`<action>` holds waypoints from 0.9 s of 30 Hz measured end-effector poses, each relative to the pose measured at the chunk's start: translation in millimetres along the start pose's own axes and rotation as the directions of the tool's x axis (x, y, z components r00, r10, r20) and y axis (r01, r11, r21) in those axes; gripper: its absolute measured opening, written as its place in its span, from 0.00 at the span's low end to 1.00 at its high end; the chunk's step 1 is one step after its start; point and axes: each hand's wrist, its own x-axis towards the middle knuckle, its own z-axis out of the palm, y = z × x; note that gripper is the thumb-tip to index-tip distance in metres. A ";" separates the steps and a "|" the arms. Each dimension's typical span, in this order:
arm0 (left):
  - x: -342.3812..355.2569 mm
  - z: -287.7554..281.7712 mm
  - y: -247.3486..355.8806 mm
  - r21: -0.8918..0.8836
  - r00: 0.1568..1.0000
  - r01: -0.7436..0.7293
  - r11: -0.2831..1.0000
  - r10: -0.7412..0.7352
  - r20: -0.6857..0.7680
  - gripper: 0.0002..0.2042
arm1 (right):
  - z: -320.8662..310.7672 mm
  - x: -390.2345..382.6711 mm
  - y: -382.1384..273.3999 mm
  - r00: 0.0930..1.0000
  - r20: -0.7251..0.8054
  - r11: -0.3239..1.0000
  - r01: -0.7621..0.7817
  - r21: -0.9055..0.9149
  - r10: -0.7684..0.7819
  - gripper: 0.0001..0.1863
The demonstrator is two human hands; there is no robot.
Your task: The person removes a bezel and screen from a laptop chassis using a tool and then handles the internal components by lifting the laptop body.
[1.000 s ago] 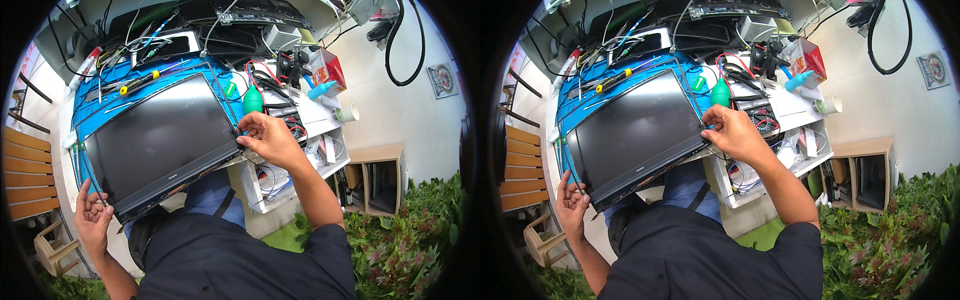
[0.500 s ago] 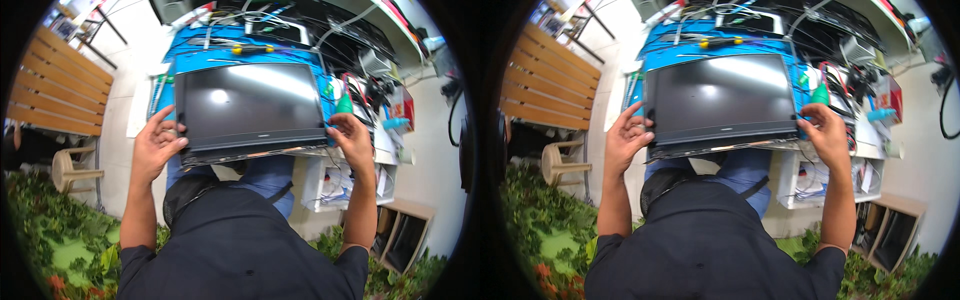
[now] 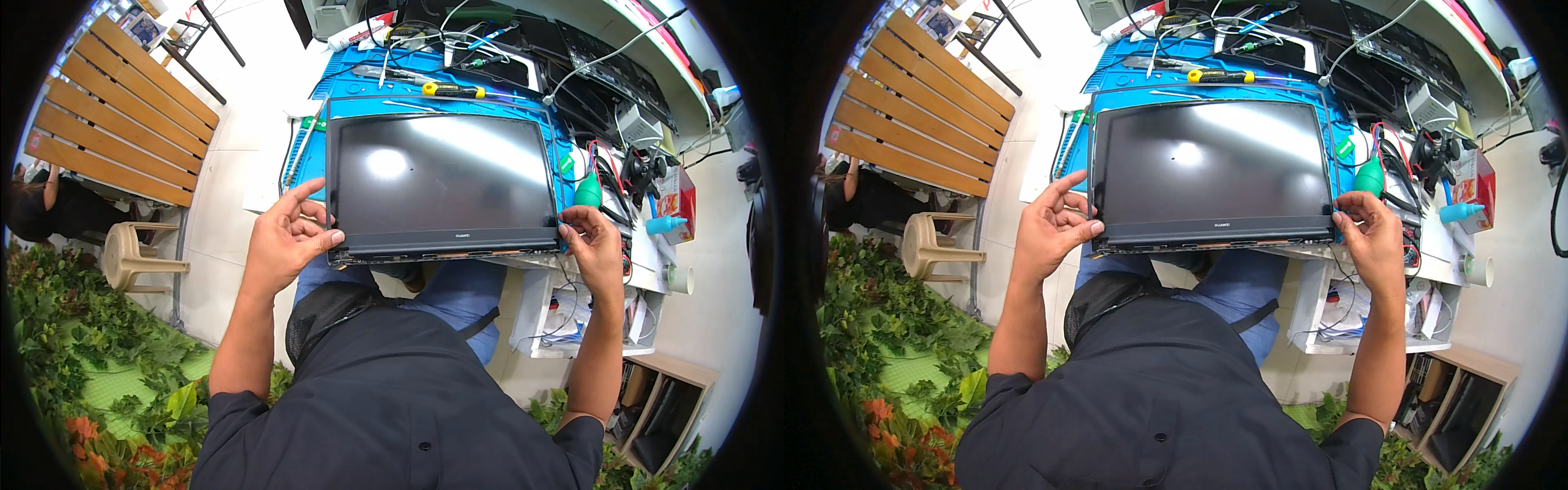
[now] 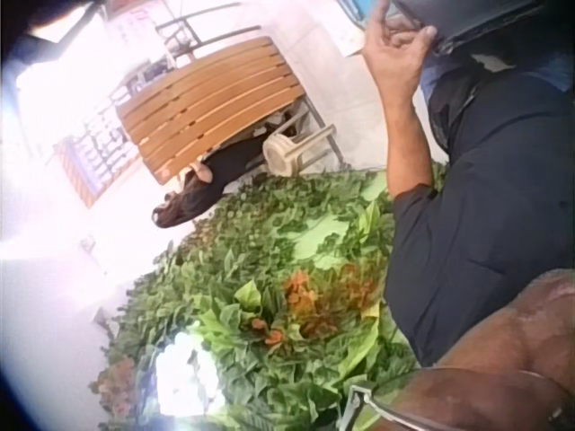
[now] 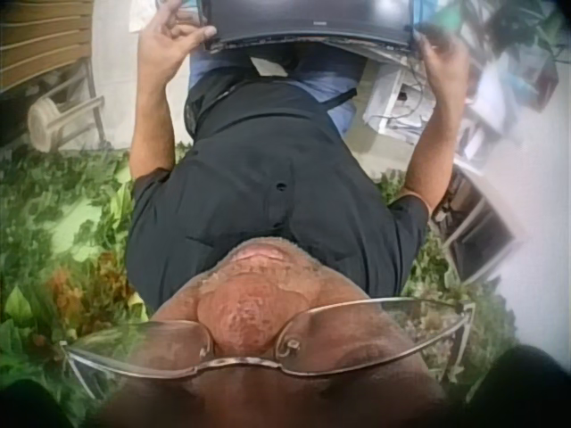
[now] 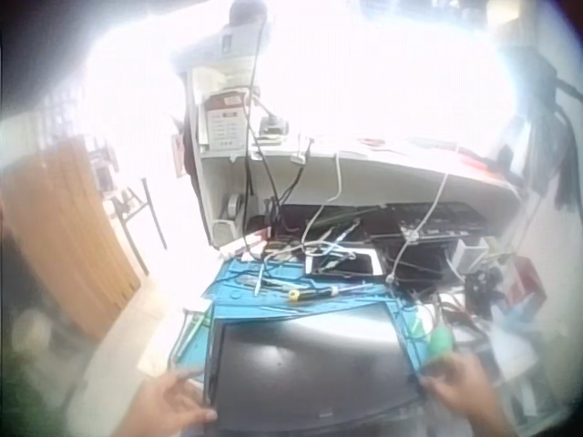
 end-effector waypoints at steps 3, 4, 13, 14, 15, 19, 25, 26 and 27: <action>-4.3 0.0 -5.3 0.046 1.000 -0.014 0.999 0.014 -0.001 0.39 | -0.1 -1.5 -5.5 0.999 0.006 0.999 -0.035 0.032 0.034 0.14; -5.6 0.5 -5.3 0.064 1.000 -0.015 0.998 0.015 -0.002 0.39 | -0.7 -1.5 -5.4 0.999 0.014 0.999 -0.036 0.038 0.036 0.14; -13.6 1.2 -1.1 0.104 1.000 0.019 0.994 -0.017 -0.019 0.38 | -3.2 -1.1 0.2 0.999 0.052 1.000 0.004 -0.027 -0.002 0.18; -13.0 0.3 -1.2 0.107 1.000 0.018 0.994 -0.017 -0.010 0.38 | -3.8 -0.6 -0.7 0.998 0.057 0.999 0.010 -0.039 -0.008 0.18; -12.2 -0.7 -1.1 0.109 1.000 0.017 0.994 -0.017 -0.001 0.38 | -4.4 -0.6 -3.2 0.998 0.062 1.000 -0.004 -0.027 0.005 0.19; -9.5 -0.1 8.2 0.187 0.999 0.043 0.981 -0.045 0.006 0.39 | -6.6 1.1 -9.0 0.997 0.075 0.999 -0.029 -0.039 0.032 0.21; -1.3 -4.1 24.8 0.326 0.989 0.112 0.939 -0.139 0.059 0.41 | -12.6 7.8 -17.2 0.983 0.148 0.990 -0.093 -0.108 0.108 0.25; -0.1 -3.5 29.6 0.346 0.987 0.121 0.930 -0.151 0.060 0.41 | -13.1 9.6 -18.8 0.979 0.166 0.989 -0.106 -0.098 0.122 0.25; 1.2 -3.3 32.3 0.366 0.985 0.130 0.922 -0.163 0.062 0.41 | -13.6 11.3 -20.8 0.976 0.179 0.989 -0.107 -0.099 0.123 0.26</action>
